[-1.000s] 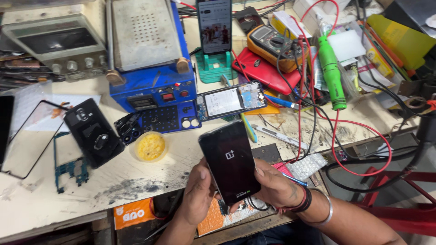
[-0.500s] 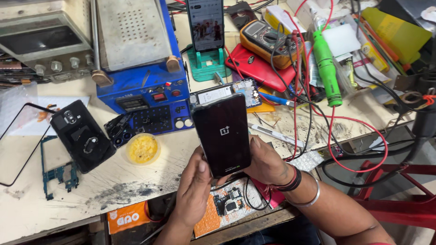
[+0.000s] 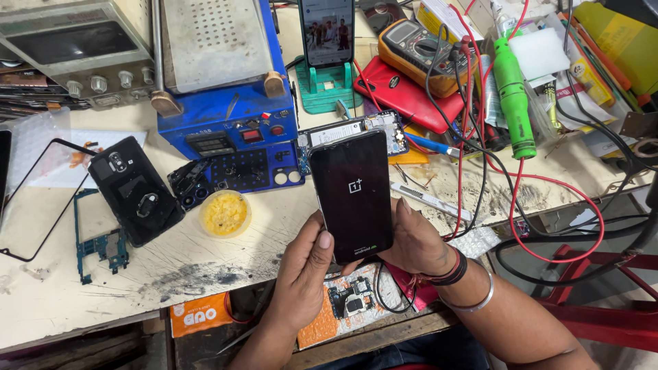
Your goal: The person solders a small circuit board on a cluttered repair bench using a green soldering iron, then picks up a disassembled smartphone, works on its battery and internal components by hand, reassembles the phone, and powers it on, holding it as the boot screen appears.
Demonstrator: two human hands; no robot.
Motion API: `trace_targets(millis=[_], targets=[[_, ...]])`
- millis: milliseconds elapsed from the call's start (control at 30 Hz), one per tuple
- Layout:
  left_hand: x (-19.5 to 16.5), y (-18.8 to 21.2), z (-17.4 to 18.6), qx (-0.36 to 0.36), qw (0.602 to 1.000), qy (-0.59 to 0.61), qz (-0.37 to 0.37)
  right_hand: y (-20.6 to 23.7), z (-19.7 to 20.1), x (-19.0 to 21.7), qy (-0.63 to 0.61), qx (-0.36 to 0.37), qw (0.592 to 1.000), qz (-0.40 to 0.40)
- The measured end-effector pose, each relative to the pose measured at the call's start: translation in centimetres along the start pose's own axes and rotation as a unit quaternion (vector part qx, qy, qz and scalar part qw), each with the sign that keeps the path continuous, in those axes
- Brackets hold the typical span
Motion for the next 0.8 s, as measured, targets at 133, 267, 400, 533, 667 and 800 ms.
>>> trace_targets(millis=[133,267,400,533,667,800], targets=[[-0.6,0.3,-0.3,0.013,1.0,0.005,0.007,0.2,-0.1,-0.2,-0.014,-0.011,1.0,-0.005],[-1.0,0.5,-0.6,0.02,1.0,0.019,0.007,0.4,-0.5,-0.1,-0.008,-0.011,1.0,0.005],[-1.5,0.4,-0.2,0.013,0.999,-0.008,-0.034,0.4,-0.5,0.0,0.009,-0.027,1.0,0.001],[-0.7,0.5,0.0,-0.005,0.999,-0.041,-0.007,0.6,0.1,-0.2,0.043,-0.083,0.996,-0.005],[-0.6,0.6,-0.1,-0.002,1.0,-0.023,0.003,0.5,0.0,-0.3,0.05,-0.089,0.995,-0.011],[-0.9,0.9,-0.3,0.005,1.0,-0.008,0.007,0.7,0.0,-0.3,0.063,-0.106,0.992,-0.013]])
Point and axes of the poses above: each hand's wrist, its own y-axis away from the middle knuckle, its own z-axis out of the back of the hand, x = y × z, the point moved 8 cm from there along -y, towards the middle knuckle, and after that the axes turned 15 degrees about -x, right-handed, at the moved point
